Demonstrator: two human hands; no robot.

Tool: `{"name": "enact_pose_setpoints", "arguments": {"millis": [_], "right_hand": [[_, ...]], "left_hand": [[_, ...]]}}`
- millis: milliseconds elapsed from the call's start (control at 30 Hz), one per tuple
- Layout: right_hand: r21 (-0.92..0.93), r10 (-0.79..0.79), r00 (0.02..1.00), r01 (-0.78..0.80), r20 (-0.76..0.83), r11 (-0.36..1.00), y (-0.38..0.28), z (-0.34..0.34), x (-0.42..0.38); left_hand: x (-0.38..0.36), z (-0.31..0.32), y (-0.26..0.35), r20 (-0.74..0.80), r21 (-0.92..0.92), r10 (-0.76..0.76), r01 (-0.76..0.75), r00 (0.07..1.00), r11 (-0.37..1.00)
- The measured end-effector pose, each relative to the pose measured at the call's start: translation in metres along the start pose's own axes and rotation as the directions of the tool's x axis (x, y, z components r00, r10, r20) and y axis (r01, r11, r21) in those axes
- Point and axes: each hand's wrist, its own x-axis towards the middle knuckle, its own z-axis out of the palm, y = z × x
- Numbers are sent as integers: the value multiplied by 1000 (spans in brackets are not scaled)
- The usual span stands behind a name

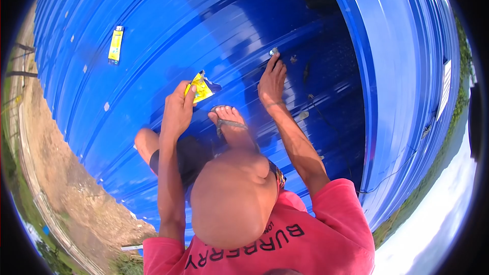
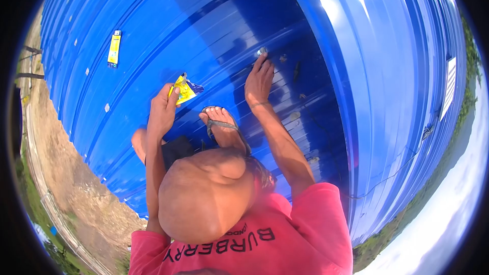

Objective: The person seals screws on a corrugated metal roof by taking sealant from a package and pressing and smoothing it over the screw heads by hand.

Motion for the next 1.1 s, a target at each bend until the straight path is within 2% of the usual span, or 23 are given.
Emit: {"name": "enact_pose_setpoints", "arguments": {"millis": [67,167,267,367,467,500,600,633,833,1033,1100], "right_hand": [[90,18,999,-21,35,996,-4,0,-2],[19,37,999,-37,-4,999,-11,-1,-5],[50,70,998,-70,5,996,-13,7,-8],[276,-19,999,11,29,961,1,-9,-19],[561,18,992,-87,127,823,28,-31,-21],[586,32,998,-61,60,808,35,-35,-18],[306,-63,987,105,-146,946,42,-39,-1],[277,-74,985,116,-157,954,45,-36,5],[190,-106,987,127,-120,974,42,-40,18],[114,-220,966,237,-139,965,44,-36,31],[33,-270,954,276,-130,961,42,-39,35]], "left_hand": [[-1,3,5,15,1,-6,6,1000,1000],[0,7,11,30,19,-7,6,1000,1000],[-2,12,16,21,-8,10,-10,1000,1000],[-1,13,16,26,-41,14,-13,1000,999],[-3,9,18,13,-22,8,-8,1000,1000],[-4,8,19,7,-6,4,-4,1000,1000],[-5,7,12,-1,-9,13,-13,1000,1000],[-5,6,11,2,-8,6,-6,1000,1000],[-8,5,3,-15,-18,-19,19,1000,1000],[-8,3,0,0,-24,-18,18,1000,1000],[-9,2,1,8,-25,-32,32,999,999]]}}
